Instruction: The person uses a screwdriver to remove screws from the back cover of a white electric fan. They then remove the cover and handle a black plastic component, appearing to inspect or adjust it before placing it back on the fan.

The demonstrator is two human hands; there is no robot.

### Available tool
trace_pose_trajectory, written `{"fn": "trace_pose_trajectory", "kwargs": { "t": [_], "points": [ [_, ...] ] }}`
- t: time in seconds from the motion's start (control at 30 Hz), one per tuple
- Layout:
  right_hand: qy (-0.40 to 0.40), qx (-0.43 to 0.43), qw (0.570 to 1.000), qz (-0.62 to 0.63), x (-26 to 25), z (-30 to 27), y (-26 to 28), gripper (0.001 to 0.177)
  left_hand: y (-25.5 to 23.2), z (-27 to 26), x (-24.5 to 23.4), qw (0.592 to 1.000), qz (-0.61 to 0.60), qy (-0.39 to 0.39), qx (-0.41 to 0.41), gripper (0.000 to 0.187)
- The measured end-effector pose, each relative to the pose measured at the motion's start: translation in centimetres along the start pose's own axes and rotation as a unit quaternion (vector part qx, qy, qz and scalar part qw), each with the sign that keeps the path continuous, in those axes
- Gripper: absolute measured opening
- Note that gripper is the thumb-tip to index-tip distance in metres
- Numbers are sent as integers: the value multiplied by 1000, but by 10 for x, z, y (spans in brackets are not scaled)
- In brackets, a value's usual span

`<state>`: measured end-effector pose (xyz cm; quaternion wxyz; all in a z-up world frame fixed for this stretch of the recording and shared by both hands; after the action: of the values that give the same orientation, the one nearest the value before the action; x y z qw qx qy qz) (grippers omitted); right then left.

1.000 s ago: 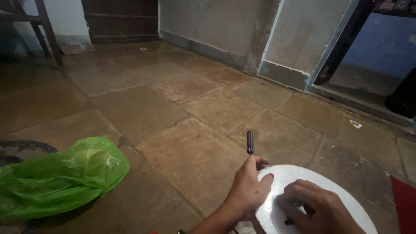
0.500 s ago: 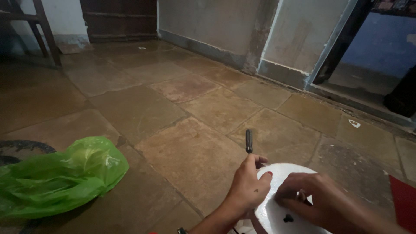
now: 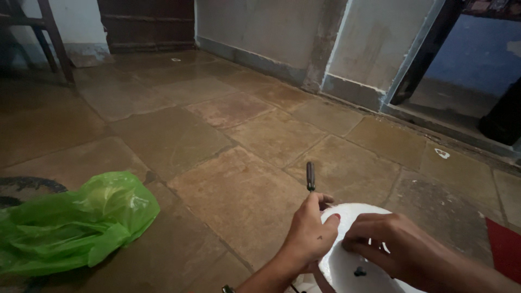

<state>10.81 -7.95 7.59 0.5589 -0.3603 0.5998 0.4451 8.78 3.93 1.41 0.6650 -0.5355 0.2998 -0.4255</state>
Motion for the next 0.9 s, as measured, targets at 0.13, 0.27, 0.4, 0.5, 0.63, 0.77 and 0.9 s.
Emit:
{"fn": "trace_pose_trajectory", "kwargs": {
  "t": [0.13,0.27,0.4,0.5,0.63,0.77,0.9],
  "points": [
    [42,52,998,19,2,-3,-6,13,1,0,1,1000,-3,0,-7,44],
    [94,206,973,47,10,-9,-27,17,0,-1,1,1000,5,4,-2,44],
    [59,118,991,10,5,-3,-15,22,3,-1,3,1000,-3,18,-22,44],
    [50,124,991,-10,8,-6,-23,23,3,-1,3,1000,-2,12,-22,45],
    [69,114,991,-29,17,-8,-29,20,3,-1,4,1000,6,11,-18,45],
    [17,18,1000,1,7,-5,-9,15,3,-1,5,1000,4,5,-16,45],
    [29,61,997,-40,5,-8,-6,18,3,-1,4,1000,5,2,-17,46]
  ]
}}
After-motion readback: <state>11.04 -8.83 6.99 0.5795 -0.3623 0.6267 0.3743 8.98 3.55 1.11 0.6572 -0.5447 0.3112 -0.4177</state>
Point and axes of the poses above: each hand's wrist, its own z-axis towards the middle knuckle, its own x-axis out of the palm, y = z × x, the point moved 9 cm from there along z, towards the middle knuckle, and after that the axes turned 10 degrees about -z, right-handed, at the moved point
